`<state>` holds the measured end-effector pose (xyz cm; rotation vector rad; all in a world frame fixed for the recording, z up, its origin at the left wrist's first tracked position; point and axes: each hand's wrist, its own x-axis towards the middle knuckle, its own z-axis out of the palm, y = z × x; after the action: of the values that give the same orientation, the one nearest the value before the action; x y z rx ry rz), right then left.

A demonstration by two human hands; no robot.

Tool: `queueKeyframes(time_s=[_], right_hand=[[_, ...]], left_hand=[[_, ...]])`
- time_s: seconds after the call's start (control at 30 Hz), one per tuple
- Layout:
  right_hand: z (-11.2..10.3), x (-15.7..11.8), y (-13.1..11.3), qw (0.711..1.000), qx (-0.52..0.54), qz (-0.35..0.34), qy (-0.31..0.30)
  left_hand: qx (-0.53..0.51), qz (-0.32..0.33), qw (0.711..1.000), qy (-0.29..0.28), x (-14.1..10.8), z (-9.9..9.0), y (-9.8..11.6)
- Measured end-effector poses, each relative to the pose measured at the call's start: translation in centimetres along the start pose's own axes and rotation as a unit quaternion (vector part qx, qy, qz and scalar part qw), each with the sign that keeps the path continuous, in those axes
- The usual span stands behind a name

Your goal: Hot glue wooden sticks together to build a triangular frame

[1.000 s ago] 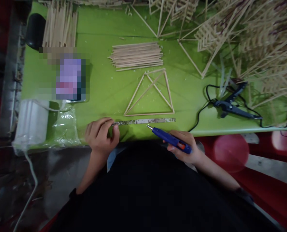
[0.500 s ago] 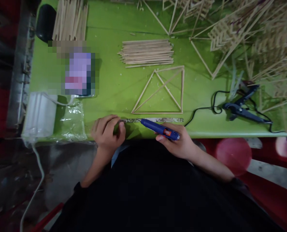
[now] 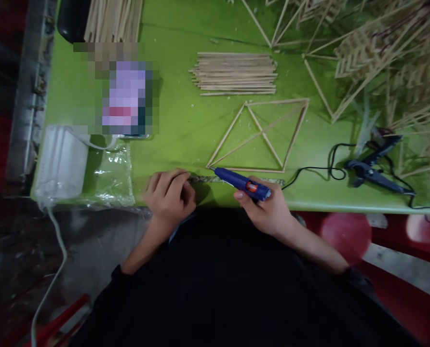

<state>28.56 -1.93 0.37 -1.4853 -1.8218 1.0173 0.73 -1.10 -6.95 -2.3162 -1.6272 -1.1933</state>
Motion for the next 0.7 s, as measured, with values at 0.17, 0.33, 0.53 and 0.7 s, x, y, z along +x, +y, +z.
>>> queueKeyframes(time_s=[0.17,0.33,0.53,0.7], right_hand=[[0.3,0.3,-0.2,0.999,-0.041,-0.013,0.018],[0.6,-0.1,-0.1,0.994,-0.104,-0.034,0.014],[1.8,-0.7,0.6,0.965,-0.216,-0.136,0.057],[2.1,-0.8,0.9,0.959,-0.242,-0.139,0.052]], left_hand=[[-0.011,0.006,1.0,0.001,0.3,-0.2,0.2],[-0.021,0.011,1.0,0.004,0.4,-0.3,0.3],[-0.013,0.016,1.0,0.004,0.7,-0.4,0.4],[-0.002,0.008,1.0,-0.003,0.8,-0.4,0.5]])
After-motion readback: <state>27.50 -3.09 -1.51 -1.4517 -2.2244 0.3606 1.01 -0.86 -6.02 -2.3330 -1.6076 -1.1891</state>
